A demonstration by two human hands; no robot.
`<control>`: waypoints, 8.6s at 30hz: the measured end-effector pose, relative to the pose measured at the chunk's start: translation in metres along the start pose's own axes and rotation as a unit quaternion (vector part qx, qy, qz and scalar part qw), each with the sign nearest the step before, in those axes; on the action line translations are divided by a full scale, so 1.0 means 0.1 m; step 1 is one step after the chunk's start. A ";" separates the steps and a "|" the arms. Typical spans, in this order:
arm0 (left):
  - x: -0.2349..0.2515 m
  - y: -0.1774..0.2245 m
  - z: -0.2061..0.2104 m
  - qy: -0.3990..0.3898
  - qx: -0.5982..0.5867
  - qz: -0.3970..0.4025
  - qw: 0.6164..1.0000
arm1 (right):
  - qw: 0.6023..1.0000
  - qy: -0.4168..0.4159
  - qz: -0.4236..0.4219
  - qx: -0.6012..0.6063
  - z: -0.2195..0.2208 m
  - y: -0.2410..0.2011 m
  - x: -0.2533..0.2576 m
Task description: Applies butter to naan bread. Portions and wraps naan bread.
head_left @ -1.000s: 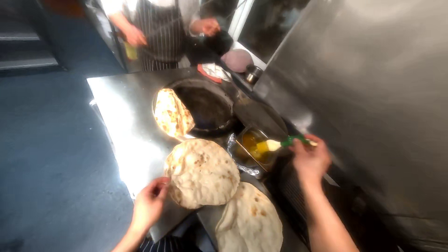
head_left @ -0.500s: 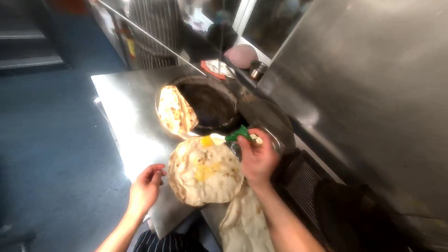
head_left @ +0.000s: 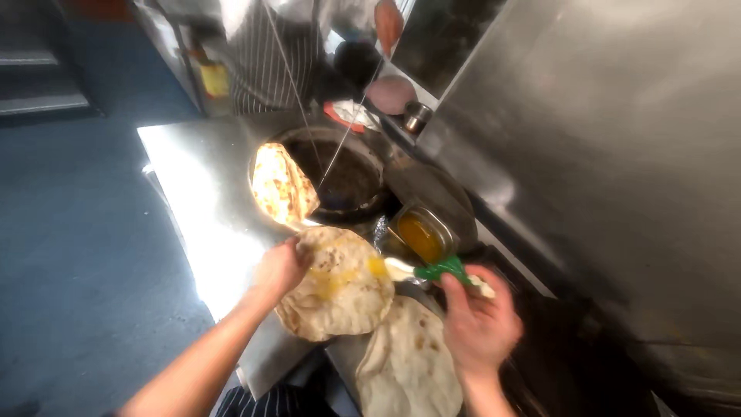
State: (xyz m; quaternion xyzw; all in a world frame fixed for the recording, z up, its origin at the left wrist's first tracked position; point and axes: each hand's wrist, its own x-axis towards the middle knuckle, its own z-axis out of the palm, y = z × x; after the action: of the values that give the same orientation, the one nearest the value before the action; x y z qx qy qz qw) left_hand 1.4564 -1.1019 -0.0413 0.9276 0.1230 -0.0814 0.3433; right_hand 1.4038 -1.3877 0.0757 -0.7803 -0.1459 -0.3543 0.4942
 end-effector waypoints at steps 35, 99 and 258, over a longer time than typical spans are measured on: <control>-0.95 -0.63 0.43 0.110 -0.530 -0.244 0.804 | 0.892 -0.401 0.061 -0.197 1.54 0.91 0.29; -0.29 -1.37 -0.54 0.267 -0.111 -0.036 0.957 | 0.711 -0.622 0.039 -0.325 0.02 1.61 1.07; -1.41 0.51 1.60 -0.303 -0.208 0.022 0.930 | 0.946 -0.168 0.271 0.054 -1.97 0.66 -1.57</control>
State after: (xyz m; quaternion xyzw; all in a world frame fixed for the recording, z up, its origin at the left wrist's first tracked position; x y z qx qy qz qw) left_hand 1.3251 -1.2689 -0.0964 0.7690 0.0069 -0.3239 0.5510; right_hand 1.2508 -1.5721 -0.0262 -0.8104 -0.0286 -0.0622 0.5818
